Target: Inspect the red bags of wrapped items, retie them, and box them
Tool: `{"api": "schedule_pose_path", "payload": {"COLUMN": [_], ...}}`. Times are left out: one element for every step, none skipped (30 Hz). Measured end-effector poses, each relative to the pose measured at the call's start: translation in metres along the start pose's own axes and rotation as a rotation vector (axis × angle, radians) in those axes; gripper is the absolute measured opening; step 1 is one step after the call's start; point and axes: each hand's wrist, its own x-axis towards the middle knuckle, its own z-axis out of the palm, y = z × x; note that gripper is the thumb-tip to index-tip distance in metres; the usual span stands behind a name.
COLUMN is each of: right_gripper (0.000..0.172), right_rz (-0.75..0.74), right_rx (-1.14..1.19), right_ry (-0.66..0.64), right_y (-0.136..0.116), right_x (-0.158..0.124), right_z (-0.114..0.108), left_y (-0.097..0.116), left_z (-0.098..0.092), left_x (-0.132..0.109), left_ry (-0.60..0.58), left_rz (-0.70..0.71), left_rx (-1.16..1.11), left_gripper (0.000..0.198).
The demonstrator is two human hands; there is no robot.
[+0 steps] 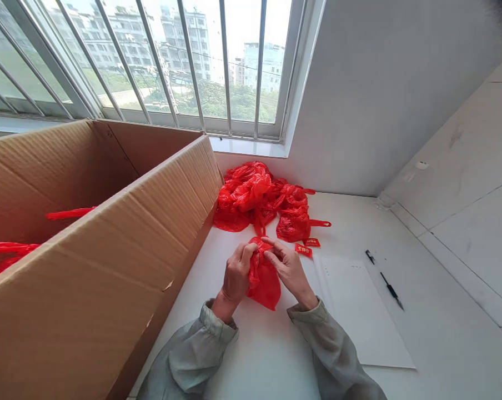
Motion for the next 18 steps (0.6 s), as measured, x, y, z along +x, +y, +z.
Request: {"api": "schedule_pose_path", "payload": {"right_gripper": [0.028,0.024,0.020,0.018,0.015,0.013,0.012,0.013,0.015,0.018,0.022,0.025,0.027,0.028,0.028,0.029,0.029,0.029], "right_rz": [0.002,-0.011,-0.031,-0.047,-0.068,-0.102,-0.152,-0.215,-0.289,-0.366,-0.434,-0.482,-0.515,-0.536,-0.544,-0.541,-0.531,-0.517], "right_rx": [0.004,-0.011,-0.037,-0.063,-0.103,-0.163,-0.245,-0.351,-0.482,-0.618,-0.740,-0.828,-0.892,-0.934,-0.960,-0.975,-0.984,-0.990], "right_ry": [-0.029,-0.057,-0.078,-0.086,-0.083,-0.078,-0.071,-0.063,-0.052,-0.037,-0.020,-0.003,0.007,0.010,0.007,-0.001,-0.011,-0.020], "right_y": [0.000,0.000,0.000,0.000,-0.001,-0.002,-0.003,-0.003,-0.004,-0.003,-0.003,-0.001,0.001,0.003,0.007,0.010,0.013,0.016], "right_x": [0.002,0.003,0.004,0.005,0.005,0.005,0.004,0.003,0.002,0.001,0.000,-0.001,-0.002,-0.003,-0.004,-0.005,-0.005,-0.005], "right_z": [-0.001,-0.003,-0.004,-0.006,-0.007,-0.007,-0.008,-0.009,-0.010,-0.012,-0.013,-0.015,-0.018,-0.020,-0.022,-0.023,-0.024,-0.025], "left_y": [-0.001,-0.002,-0.002,-0.003,-0.003,-0.003,-0.004,-0.004,-0.005,-0.006,-0.007,-0.008,-0.010,-0.011,-0.013,-0.014,-0.016,-0.017], "left_z": [-0.001,-0.002,-0.004,-0.005,-0.008,-0.010,-0.013,-0.016,-0.019,-0.022,-0.024,-0.027,-0.030,-0.033,-0.035,-0.037,-0.039,-0.040], "left_x": [0.000,0.000,0.000,0.001,0.002,0.004,0.005,0.006,0.007,0.007,0.007,0.006,0.005,0.004,0.002,0.001,0.000,-0.001], "left_ry": [-0.008,-0.016,-0.025,-0.038,-0.057,-0.082,-0.113,-0.145,-0.171,-0.190,-0.199,-0.201,-0.199,-0.194,-0.191,-0.189,-0.188,-0.187], "left_rz": [0.004,0.005,0.005,0.005,0.007,0.011,0.018,0.025,0.032,0.036,0.036,0.034,0.029,0.022,0.014,0.006,-0.002,-0.011], "left_rx": [0.013,0.021,0.024,0.019,0.006,-0.013,-0.037,-0.062,-0.087,-0.108,-0.125,-0.138,-0.148,-0.155,-0.159,-0.163,-0.166,-0.169], "left_gripper": [0.009,0.010,0.011,0.012,0.013,0.013,0.014,0.014,0.014,0.014,0.015,0.016,0.017,0.019,0.021,0.022,0.024,0.025]}}
